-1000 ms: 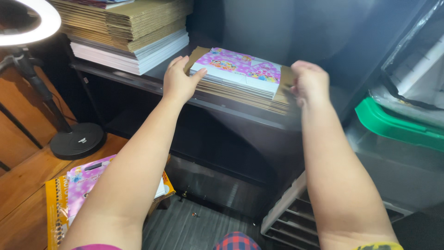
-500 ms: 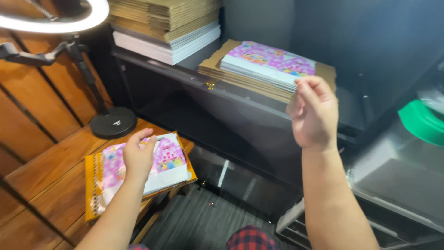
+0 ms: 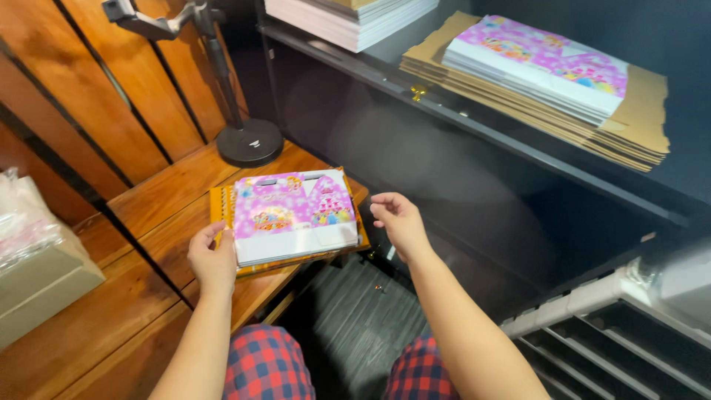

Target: The person repeatedly picks up a stack of flat, decorated paper items from a wooden surface, lifts them, and places them onto a black shelf. The person continues this pick-and-place cycle throughout the clip.

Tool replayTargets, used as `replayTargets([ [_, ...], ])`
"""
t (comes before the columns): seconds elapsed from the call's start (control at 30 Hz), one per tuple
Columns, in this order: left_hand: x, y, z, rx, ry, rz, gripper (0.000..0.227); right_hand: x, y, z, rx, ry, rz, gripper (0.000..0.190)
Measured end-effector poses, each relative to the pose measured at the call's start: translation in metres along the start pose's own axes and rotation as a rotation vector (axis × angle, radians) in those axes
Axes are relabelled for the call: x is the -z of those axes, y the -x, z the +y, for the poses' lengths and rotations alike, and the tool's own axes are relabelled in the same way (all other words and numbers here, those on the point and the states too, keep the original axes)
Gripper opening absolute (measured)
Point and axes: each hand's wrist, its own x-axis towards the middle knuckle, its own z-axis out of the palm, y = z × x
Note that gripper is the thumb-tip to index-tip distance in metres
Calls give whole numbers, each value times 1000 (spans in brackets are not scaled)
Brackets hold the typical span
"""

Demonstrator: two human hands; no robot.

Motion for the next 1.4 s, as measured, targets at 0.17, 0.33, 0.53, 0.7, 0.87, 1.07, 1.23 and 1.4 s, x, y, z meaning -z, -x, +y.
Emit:
replayTargets([
  [0.17, -4, -3, -11, 81, 105, -30, 26, -18, 3, 42, -41, 259, -9, 36],
  [0.33, -10, -1, -12, 148, 124, -51, 28, -35, 6, 52, -20, 369, -1, 51],
  [0.53, -8, 2, 6, 222, 194, -135, 35, -52, 10, 43, -37, 332, -1, 57],
  [0.7, -3, 1, 10, 159, 168, -217, 57, -51, 10, 54, 23, 488, 40, 53],
  [0.87, -2, 2, 15, 178, 126, -246, 61, -49, 6, 63, 50, 565, 40, 53],
  [1.07, -2, 1, 14, 192, 88, -278, 55, -47, 2, 67, 61, 640, 40, 53],
  [1.23, 1, 3, 18, 179, 50, -285, 48, -47, 4, 66, 69, 648, 39, 52],
  [1.4, 5, 6, 26, 160, 42, -281, 49, -46, 3, 64, 40, 652, 23, 53],
])
